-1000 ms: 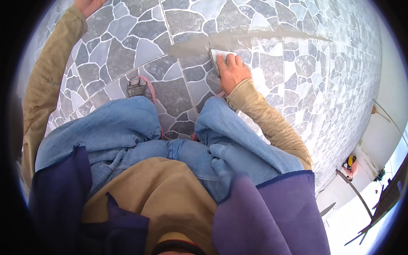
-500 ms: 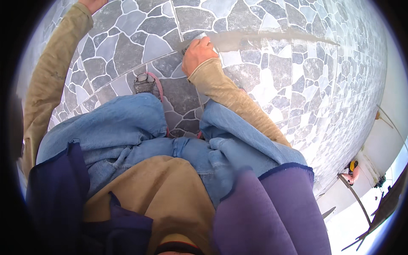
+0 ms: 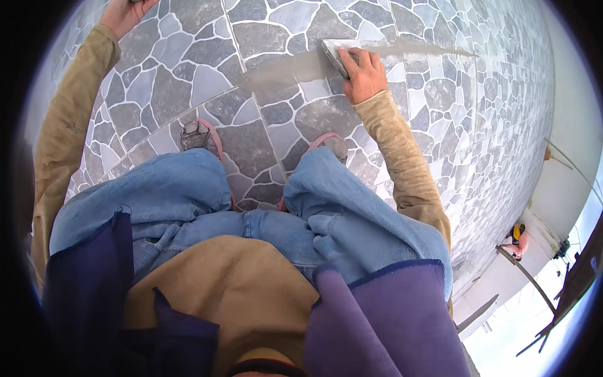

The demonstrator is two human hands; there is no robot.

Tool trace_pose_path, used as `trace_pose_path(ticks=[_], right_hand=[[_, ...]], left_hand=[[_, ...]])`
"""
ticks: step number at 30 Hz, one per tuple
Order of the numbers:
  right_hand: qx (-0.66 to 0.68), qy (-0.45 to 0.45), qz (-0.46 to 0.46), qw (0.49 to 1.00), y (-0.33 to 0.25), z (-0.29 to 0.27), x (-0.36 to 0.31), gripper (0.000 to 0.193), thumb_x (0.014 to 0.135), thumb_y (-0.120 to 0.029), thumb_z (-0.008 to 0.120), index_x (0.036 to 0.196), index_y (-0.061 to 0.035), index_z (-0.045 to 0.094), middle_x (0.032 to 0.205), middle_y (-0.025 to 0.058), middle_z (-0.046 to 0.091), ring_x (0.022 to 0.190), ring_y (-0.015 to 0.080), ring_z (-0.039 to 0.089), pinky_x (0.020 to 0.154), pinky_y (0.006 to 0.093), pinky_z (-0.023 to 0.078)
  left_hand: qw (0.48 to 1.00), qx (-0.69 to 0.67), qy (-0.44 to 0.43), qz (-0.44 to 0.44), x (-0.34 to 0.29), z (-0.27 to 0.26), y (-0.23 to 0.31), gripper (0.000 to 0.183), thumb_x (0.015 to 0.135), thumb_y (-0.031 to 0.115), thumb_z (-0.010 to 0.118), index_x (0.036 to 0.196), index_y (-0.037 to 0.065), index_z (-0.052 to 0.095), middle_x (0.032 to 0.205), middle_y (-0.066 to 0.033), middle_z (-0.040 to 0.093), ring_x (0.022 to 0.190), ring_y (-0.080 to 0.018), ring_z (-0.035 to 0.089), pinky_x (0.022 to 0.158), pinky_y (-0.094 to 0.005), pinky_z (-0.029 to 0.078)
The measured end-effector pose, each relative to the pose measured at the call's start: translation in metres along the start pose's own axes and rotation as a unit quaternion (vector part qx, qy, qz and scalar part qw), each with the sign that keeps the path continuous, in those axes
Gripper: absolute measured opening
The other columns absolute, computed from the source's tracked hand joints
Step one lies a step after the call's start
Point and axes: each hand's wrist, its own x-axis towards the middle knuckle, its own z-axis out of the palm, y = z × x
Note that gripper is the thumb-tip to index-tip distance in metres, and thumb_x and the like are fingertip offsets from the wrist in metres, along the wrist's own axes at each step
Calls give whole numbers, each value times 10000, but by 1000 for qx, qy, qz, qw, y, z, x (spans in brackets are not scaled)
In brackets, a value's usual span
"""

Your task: The person applies grout to the joints between floor tiles using a rubber float. The person moves the float across the tile joints to fill them, picks up excess grout from the tiles with a small trowel and the float, and repeats the process along the tile lines.

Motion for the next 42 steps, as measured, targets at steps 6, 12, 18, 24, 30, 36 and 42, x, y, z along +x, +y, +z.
trace_pose_path(ticks=[6,12,18,24,30,36,42], right_hand=[[36,-83,6,996,-33,-4,-54,616,668,-29,657,1276,-123,621,1177,100,589,1019,332,564,873,417,498],[-13,-60,172,983,36,-10,-7,445,757,-76,611,1200,-43,626,1049,209,620,964,418,588,863,478,504],[23,-86,199,976,-24,18,28,361,777,-197,648,1027,53,576,993,294,590,927,468,592,865,524,491],[125,-135,212,960,-147,22,60,400,802,-206,629,1056,83,521,993,312,548,847,465,629,797,497,540],[166,-156,126,965,-224,30,70,389,814,-190,624,1077,77,518,1037,305,546,898,457,638,766,488,556],[695,-182,366,592,-84,-16,63,284,828,-143,676,1045,38,648,919,138,671,777,206,671,559,335,547],[620,-92,371,685,97,-102,19,228,813,-122,686,986,26,690,900,114,704,700,168,666,535,294,547]], left_hand=[[1000,6,20,7,-10,-13,7,509,1039,328,461,1330,-89,438,1279,-258,558,1113,-374,597,914,-440,552],[1000,-1,7,-5,3,0,-2,486,1038,320,470,1318,-77,459,1260,-236,577,1089,-343,619,889,-411,569],[1000,9,20,-10,-5,1,0,464,1037,313,478,1305,-65,481,1242,-215,596,1065,-312,641,864,-382,587],[999,30,20,-13,-7,10,5,442,1036,305,487,1293,-53,502,1224,-193,615,1041,-281,662,839,-353,605],[997,61,39,-24,5,17,4,420,1035,298,495,1280,-42,524,1206,-171,634,1016,-250,684,814,-324,623],[995,65,79,-10,7,10,9,385,1035,284,500,1235,-41,553,1159,-164,659,984,-234,707,789,-309,642],[995,47,93,0,8,-12,26,345,1042,240,483,1215,-51,549,1173,-189,657,1000,-272,705,814,-352,643]])
